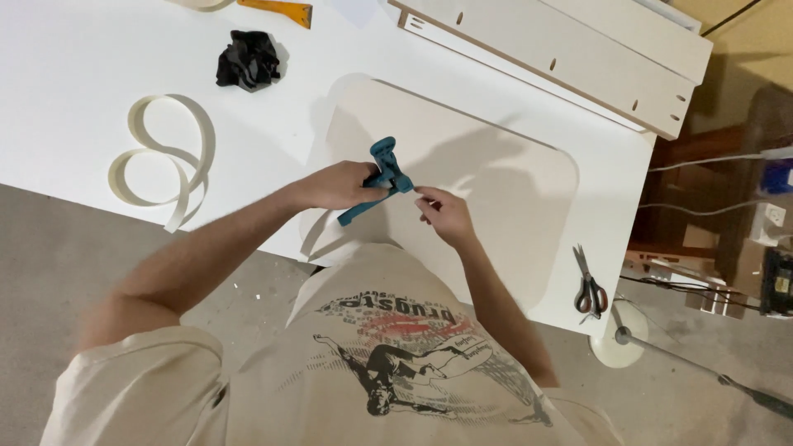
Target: Applying edge banding tape to a wooden panel and trimming the excess using scissors and an edge trimmer.
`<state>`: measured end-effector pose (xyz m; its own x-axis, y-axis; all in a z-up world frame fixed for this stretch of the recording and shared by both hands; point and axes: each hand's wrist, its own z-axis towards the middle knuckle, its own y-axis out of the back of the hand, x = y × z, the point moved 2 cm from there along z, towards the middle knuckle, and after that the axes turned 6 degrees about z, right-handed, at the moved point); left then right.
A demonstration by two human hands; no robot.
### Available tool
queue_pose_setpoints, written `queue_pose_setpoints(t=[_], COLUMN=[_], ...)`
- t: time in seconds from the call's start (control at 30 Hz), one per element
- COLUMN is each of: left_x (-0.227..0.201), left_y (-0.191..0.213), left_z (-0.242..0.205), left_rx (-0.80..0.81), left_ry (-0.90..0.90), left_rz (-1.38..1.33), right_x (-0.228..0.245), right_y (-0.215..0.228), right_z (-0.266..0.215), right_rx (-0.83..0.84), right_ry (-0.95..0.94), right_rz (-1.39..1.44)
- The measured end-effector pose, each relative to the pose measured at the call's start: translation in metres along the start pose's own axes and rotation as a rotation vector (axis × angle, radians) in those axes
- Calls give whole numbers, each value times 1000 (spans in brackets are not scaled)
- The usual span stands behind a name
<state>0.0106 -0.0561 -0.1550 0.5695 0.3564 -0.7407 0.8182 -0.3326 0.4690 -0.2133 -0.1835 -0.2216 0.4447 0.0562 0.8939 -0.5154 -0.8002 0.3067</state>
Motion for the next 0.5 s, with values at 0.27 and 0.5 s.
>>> queue_pose_setpoints(t=[0.27,0.5], left_x=[4,0], left_y=[-27,-36], left_z=[23,31], left_rx=[-283,-511], left_ry=[17,69], left_rz=[-103,-252], right_x=[42,45], right_y=[-59,-75], right_z=[-12,-4], right_rx=[385,281], right_ry=[-124,-193], right_rz=[514,388])
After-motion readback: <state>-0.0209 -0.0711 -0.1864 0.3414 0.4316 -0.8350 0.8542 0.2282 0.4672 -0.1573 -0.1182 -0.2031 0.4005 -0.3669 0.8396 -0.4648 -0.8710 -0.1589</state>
